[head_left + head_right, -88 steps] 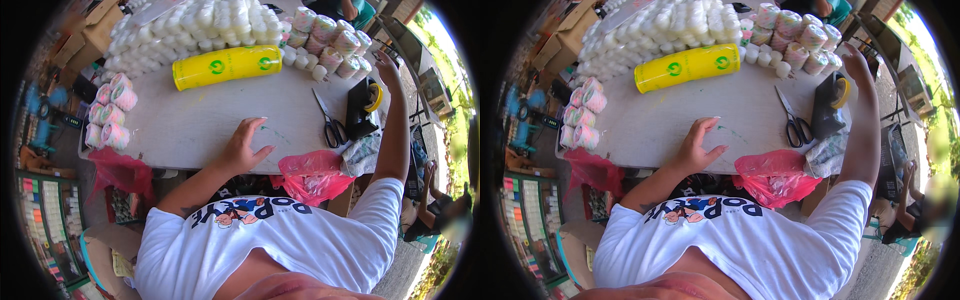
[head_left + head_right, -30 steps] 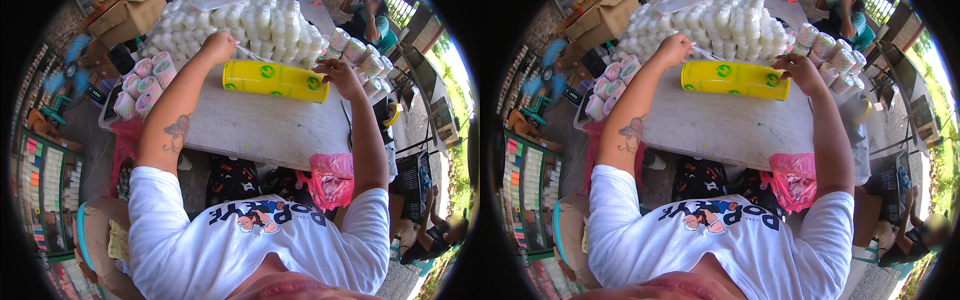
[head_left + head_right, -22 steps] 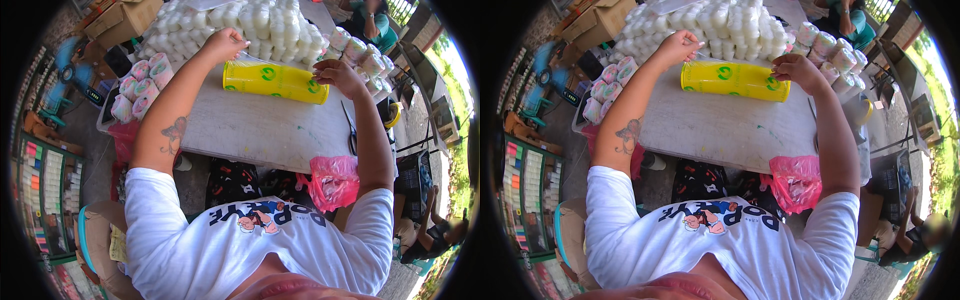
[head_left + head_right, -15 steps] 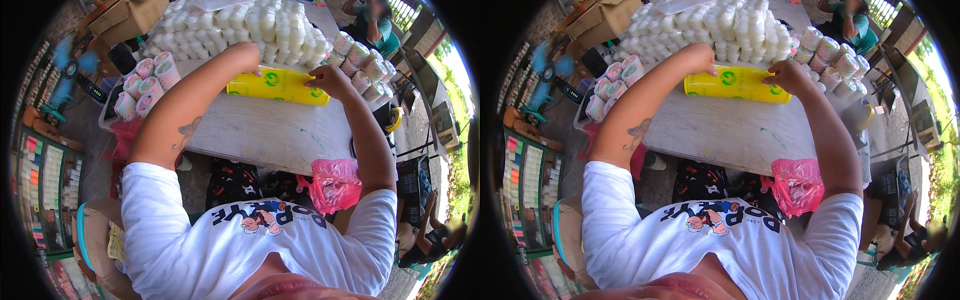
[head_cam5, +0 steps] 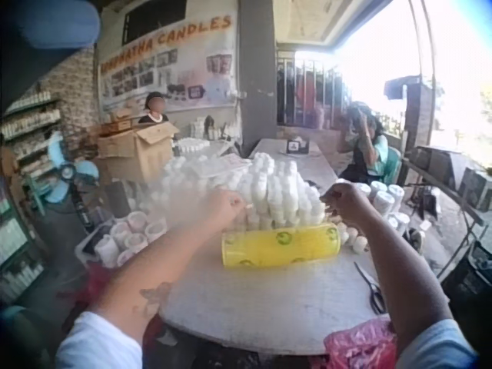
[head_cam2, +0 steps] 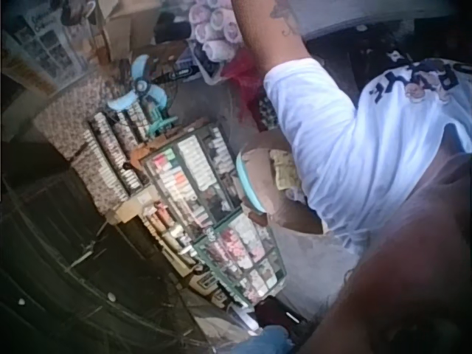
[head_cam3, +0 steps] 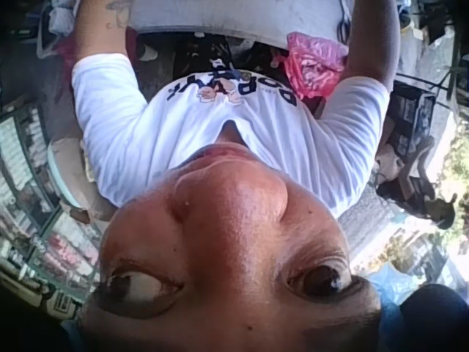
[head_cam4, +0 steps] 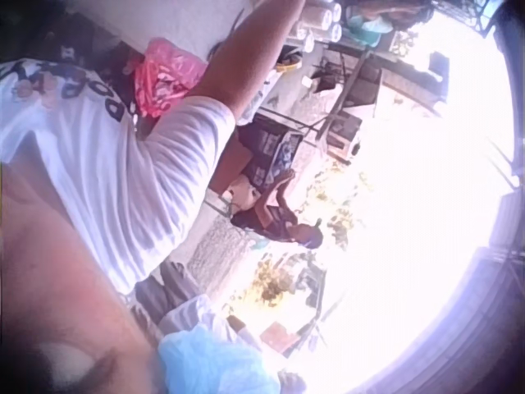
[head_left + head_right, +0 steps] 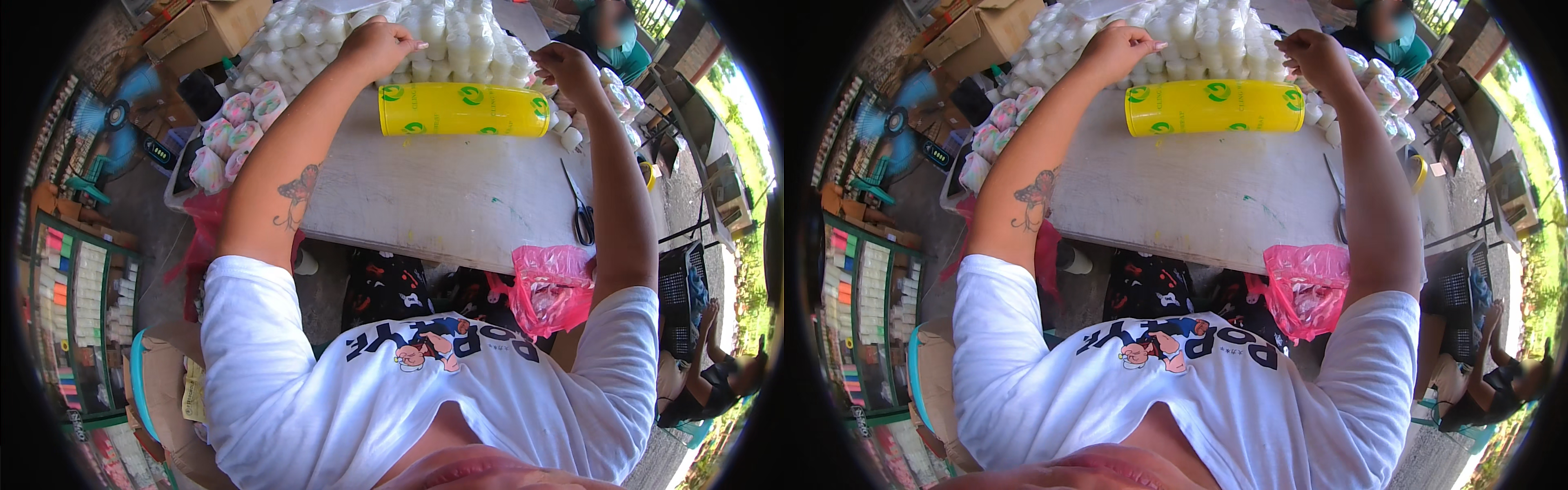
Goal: The person wraps individual cylindrical candles in clear plastic film, trims the film with scissors, and ties the film with a small rubber band. The wrapped candles are placed on the table in a growing stack.
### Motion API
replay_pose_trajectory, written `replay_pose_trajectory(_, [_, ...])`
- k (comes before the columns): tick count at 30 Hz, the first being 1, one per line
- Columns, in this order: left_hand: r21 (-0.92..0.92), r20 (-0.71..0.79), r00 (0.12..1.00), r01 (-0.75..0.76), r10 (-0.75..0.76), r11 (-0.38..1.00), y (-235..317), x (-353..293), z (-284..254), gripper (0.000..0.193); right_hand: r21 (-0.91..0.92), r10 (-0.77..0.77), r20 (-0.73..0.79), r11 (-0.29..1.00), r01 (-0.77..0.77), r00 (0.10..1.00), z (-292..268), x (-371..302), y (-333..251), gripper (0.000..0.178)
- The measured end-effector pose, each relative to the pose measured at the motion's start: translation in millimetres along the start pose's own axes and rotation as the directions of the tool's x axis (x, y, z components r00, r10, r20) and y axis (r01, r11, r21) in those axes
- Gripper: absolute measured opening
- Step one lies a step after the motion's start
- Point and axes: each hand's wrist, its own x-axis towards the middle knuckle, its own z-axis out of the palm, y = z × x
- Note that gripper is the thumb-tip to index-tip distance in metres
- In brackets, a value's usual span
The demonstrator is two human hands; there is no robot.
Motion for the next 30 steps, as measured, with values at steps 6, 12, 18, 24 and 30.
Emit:
replay_pose_trajectory(6, [-0.559, 0.3, 0.917, 0.392, -0.262, 0.731, 43.2, -2.4, -42.1, 0.016, -0.036, -0.012, -0.005, 0.999, 0.012, 1.0, -20.2, 24.8, 16.2, 0.022])
replay_pose_trajectory(12, [-0.272, 0.004, 0.993, 0.118, -0.121, 0.955, 28.1, 25.1, -33.9, 0.022, 0.303, -0.014, -0.166, 0.951, 0.065, 0.986, -20.8, 20.7, -9.2, 0.01])
replay_pose_trajectory(18, [0.0, 0.195, 0.979, -0.068, 0.066, 0.998, 10.3, 9.4, -44.7, 0.024, 0.003, -0.019, -0.102, 1.0, 0.02, 0.995, -26.9, -48.9, -24.3, 0.018])
replay_pose_trajectory(24, [-0.117, 0.029, 0.988, -0.148, 0.153, 0.982, 46.2, -109.1, -82.1, 0.011, -0.072, -0.236, -0.083, 0.97, 0.23, 0.968, -6.5, -161.5, -47.9, 0.013])
replay_pose_trajectory(30, [-0.282, 0.18, 0.967, -0.124, 0.18, 0.951, 55.7, -191.1, -77.6, 0.009, -0.128, -0.361, 0.015, 0.924, 0.36, 0.933, 16.7, -262.0, -52.7, 0.012])
